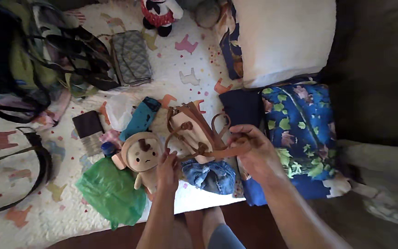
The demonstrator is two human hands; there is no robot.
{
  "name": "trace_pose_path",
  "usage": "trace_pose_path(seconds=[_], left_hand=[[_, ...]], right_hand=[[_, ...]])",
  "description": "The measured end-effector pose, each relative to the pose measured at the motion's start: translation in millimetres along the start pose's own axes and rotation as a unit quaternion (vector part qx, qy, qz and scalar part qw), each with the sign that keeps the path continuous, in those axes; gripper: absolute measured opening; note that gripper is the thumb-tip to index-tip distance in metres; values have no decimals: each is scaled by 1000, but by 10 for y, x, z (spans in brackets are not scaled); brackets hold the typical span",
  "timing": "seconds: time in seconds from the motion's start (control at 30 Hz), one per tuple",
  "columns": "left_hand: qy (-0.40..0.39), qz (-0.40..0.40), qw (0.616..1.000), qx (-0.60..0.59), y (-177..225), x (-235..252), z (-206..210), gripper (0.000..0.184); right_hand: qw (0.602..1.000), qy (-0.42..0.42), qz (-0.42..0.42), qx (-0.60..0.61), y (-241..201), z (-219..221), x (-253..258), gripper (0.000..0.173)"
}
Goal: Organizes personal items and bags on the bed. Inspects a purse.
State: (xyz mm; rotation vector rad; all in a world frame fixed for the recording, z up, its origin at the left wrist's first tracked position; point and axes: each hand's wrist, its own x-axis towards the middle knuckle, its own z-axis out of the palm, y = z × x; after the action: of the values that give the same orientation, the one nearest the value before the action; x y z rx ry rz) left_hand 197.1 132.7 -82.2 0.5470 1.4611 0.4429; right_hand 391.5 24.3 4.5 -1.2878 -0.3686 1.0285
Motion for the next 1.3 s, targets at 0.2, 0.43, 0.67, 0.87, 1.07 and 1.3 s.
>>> trace_pose_path(seconds=[0.2,0.43,0.67,0.87,1.07,1.3], left_hand=[[-155,166,972,63,245,-601,-10,40],[-102,107,988,31,254,-418,61,22],[-13,74,997,-15,203,-308,-29,11],[76,78,994,24,124,-229,-2,11],[110,148,978,99,108,-190,10,21],[-34,194,975,102,330,-553,416,43]], right_hand=[[942,-170,-60,-282,319,267,-246,61],[909,-178,-133,-354,636,508,-106,38],[926,98,56,-361,671,-146,566,46],[907,73,372,-183,1450,-403,1050,62],[963,211,163,42,1029,-221,1012,52],[885,-91,-107,-443,504,408,345,39]])
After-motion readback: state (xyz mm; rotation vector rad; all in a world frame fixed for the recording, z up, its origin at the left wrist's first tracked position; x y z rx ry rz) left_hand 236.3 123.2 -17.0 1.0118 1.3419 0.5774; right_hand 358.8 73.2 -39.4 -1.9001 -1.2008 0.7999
